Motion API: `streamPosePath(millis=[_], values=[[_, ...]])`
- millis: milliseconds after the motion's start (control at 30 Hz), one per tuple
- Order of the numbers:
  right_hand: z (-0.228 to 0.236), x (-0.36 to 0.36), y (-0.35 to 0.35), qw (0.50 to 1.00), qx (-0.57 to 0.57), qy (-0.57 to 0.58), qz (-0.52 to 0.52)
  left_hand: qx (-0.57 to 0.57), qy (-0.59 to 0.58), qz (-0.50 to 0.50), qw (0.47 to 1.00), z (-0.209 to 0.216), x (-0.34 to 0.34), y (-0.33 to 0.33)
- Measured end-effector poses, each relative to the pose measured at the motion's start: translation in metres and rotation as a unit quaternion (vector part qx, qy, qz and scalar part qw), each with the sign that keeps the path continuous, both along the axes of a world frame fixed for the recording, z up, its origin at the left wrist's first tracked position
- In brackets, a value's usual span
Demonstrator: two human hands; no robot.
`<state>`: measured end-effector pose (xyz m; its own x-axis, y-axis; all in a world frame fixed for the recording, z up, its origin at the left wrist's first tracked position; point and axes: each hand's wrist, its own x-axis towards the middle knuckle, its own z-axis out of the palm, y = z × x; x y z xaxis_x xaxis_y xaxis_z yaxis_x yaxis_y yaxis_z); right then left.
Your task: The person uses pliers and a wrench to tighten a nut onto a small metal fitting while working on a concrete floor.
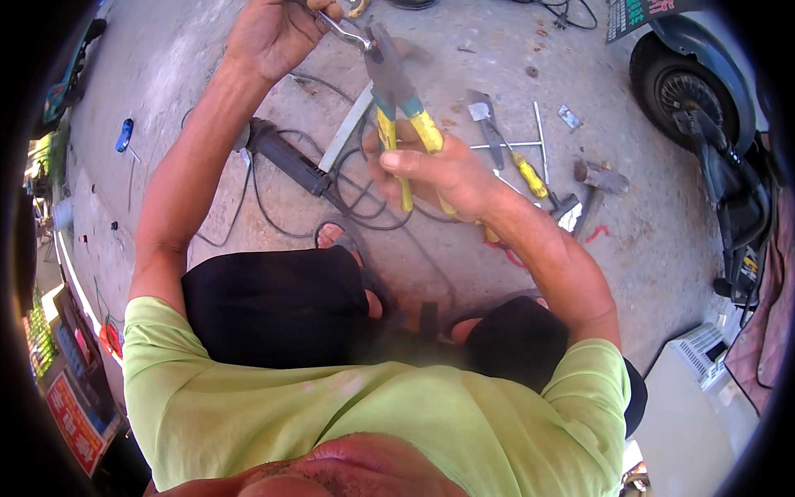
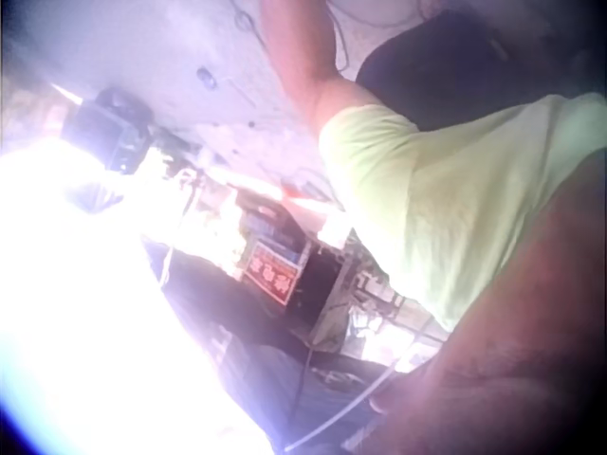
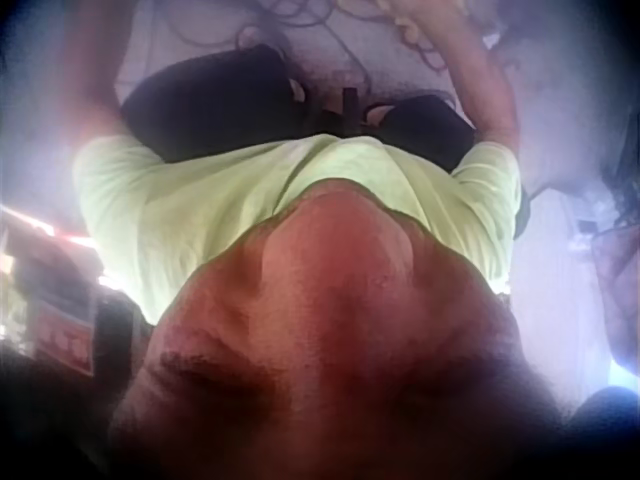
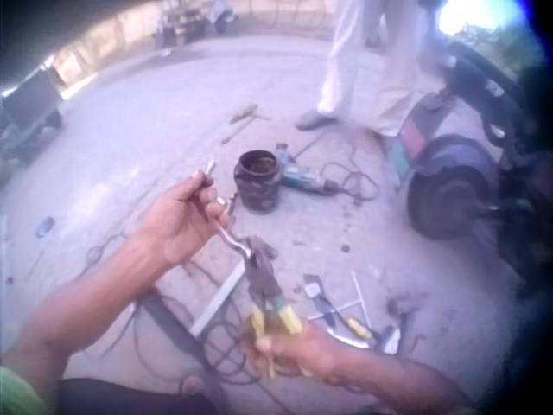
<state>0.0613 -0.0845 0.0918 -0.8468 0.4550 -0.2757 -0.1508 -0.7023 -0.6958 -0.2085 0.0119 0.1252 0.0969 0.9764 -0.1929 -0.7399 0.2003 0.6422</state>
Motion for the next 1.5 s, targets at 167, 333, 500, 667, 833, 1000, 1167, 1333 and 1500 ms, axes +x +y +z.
streamPosePath(millis=[167,333,500,667,833,1000,1167,1333,1500], values=[[-0.002,-0.008,-0.005,0.999,-0.025,0.025,0.006,0.041,0.016,0.012,0.999,0.0,0.001,0.006],[-0.011,-0.008,-0.01,0.999,-0.034,-0.016,0.033,0.032,0.162,0.058,0.985,0.032,0.028,-0.003],[-0.008,-0.014,-0.013,0.995,-0.076,-0.022,0.057,0.143,0.339,-0.024,0.93,0.059,0.04,-0.004],[-0.007,-0.014,-0.008,0.99,-0.133,-0.036,0.04,0.48,0.582,-0.143,0.641,0.059,0.09,-0.009],[0.002,-0.01,-0.005,0.995,-0.08,-0.044,0.031,0.515,0.579,-0.14,0.616,0.066,0.086,-0.017],[-0.015,-0.009,-0.013,0.993,-0.062,-0.1,0.016,0.336,0.507,-0.142,0.781,0.048,0.069,-0.014],[-0.02,-0.009,-0.018,0.989,-0.044,-0.128,0.059,0.29,0.522,-0.185,0.781,0.056,0.071,-0.019],[-0.021,-0.017,-0.03,0.989,-0.083,-0.116,0.051,0.42,0.549,-0.106,0.715,0.007,0.096,-0.018],[-0.014,-0.02,-0.024,0.988,-0.041,-0.138,0.048,0.429,0.651,-0.243,0.577,0.031,0.106,-0.061]])
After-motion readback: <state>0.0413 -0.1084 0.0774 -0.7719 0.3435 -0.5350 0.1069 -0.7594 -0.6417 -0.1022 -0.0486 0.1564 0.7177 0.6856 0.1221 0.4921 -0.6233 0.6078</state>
